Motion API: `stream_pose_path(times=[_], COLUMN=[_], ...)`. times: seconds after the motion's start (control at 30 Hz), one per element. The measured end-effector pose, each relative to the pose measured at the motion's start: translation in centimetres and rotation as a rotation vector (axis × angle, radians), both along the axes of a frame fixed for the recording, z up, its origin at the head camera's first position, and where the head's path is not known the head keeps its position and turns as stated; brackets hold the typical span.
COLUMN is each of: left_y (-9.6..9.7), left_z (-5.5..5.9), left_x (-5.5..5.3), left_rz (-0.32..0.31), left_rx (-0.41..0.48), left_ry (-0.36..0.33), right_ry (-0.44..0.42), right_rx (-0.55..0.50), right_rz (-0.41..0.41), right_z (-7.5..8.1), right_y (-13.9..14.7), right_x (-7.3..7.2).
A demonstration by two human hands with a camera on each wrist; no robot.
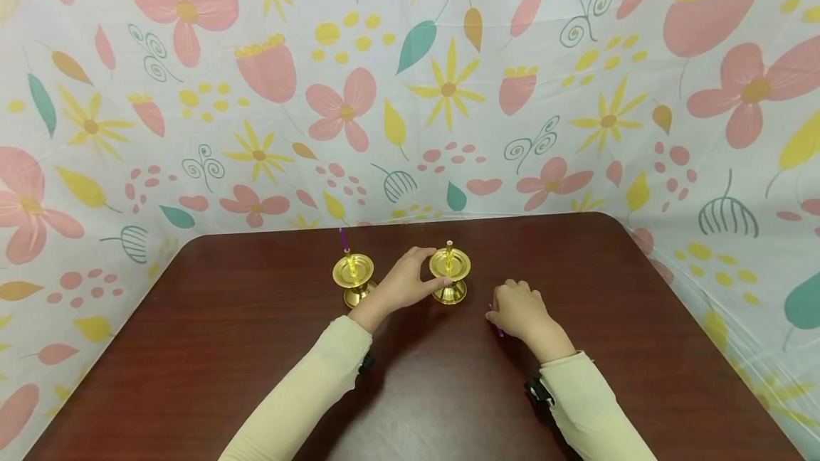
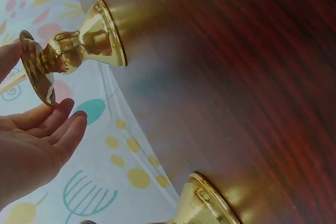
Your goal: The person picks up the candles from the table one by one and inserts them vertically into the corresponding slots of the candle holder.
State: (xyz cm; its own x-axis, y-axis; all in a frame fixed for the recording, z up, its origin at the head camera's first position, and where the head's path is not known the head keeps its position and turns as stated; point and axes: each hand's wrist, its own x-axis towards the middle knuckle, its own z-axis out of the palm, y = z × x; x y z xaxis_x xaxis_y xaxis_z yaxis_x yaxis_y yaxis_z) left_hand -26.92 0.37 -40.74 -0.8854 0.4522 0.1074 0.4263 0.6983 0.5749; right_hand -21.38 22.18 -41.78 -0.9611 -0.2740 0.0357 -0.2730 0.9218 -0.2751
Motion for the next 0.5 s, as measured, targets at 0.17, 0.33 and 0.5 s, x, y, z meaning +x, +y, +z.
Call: stream_pose_path(times=[0.17, 0.33, 0.5], left_y=[0.01, 0.00, 0.06], left_z=[0.14, 0.09, -0.04], left_x=[0.18, 0.11, 0.01], left_rz=[0.002, -0.001, -0.001], left_rx=[0.006, 0.009, 0.010], left_ry=[-0.011, -0.004, -0.010], right_ry=[0.008, 0.041, 0.068], right_rx=[0.004, 0.005, 0.004], right_rz=[-0.004, 0.009, 0.019], right_z=[-0.22, -0.37, -0.55], right_y=[-0.03, 0.00, -0.05], right_x=[0.04, -0.06, -0.08])
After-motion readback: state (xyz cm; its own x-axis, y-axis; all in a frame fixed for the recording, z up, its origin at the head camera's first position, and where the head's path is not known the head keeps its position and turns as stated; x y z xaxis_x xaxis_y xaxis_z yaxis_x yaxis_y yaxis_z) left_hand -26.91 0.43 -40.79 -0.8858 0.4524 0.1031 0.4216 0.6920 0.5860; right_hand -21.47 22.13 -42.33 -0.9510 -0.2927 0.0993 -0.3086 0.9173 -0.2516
